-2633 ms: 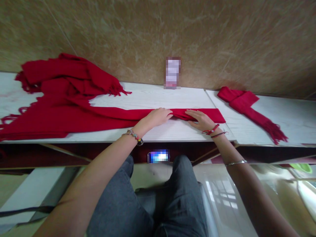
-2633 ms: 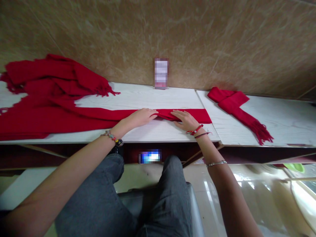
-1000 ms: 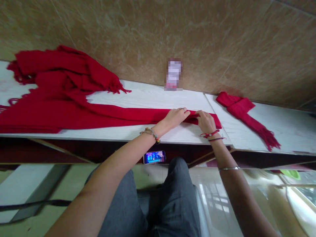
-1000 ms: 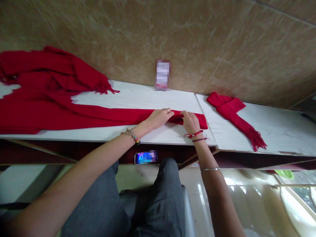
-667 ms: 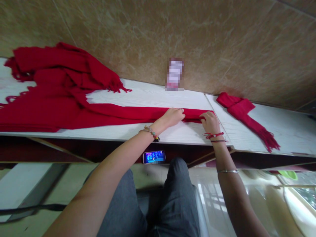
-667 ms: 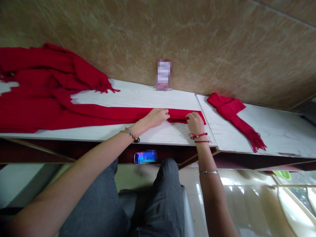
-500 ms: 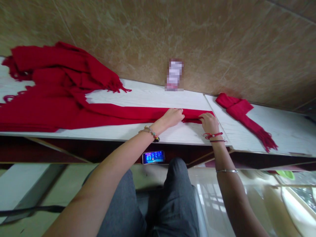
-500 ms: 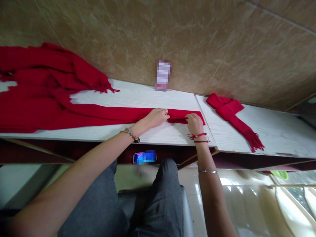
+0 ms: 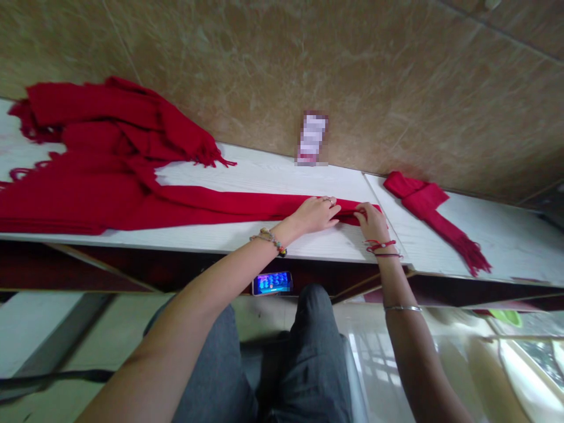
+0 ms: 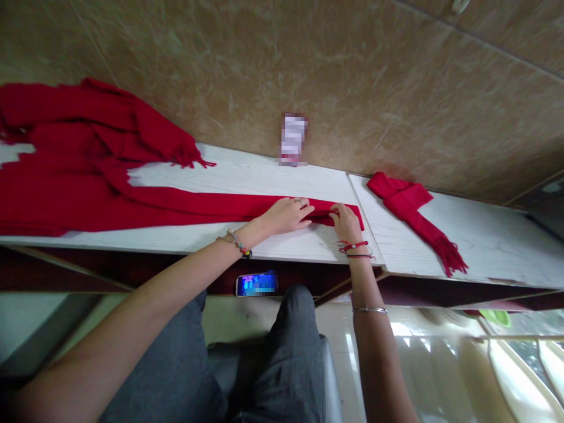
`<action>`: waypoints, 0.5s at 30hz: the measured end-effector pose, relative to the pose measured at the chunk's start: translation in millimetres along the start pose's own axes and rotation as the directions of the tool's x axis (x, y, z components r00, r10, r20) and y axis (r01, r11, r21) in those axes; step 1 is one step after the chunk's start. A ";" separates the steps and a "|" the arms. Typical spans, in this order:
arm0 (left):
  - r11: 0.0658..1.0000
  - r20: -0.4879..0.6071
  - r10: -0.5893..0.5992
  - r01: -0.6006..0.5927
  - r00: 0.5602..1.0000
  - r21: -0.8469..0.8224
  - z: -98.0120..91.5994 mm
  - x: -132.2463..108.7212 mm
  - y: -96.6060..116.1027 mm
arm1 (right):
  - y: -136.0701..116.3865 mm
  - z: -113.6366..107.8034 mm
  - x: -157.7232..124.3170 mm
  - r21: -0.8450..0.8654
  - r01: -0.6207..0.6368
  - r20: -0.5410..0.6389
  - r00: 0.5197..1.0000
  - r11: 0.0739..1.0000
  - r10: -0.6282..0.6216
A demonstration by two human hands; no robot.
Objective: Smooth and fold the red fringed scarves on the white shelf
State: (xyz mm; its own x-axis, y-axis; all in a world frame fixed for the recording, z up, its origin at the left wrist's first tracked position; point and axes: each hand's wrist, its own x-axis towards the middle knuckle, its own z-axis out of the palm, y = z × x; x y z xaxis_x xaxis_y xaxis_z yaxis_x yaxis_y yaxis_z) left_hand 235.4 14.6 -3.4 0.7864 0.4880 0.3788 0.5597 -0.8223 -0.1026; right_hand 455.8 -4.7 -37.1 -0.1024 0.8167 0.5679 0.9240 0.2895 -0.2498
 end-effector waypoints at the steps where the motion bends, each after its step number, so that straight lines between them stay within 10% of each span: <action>1: 1.000 -0.013 0.002 -0.002 1.000 0.004 0.4 3.0 1.5 | -0.8 0.6 -0.3 0.013 -0.001 -0.019 1.000 1.000 0.001; 15: 0.999 0.027 0.029 -0.029 0.999 0.013 7.4 27.3 -1.5 | 33.4 -18.1 -13.5 -0.214 0.136 0.002 0.990 0.967 -0.139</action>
State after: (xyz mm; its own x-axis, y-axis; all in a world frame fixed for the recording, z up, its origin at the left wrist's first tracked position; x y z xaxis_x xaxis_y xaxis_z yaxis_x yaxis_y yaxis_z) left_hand 258.0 31.3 0.3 0.8089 0.4719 0.3506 0.5398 -0.8324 -0.1252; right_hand 494.7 -15.1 -38.9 -0.2305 0.7695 0.5955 0.9588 0.2842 0.0039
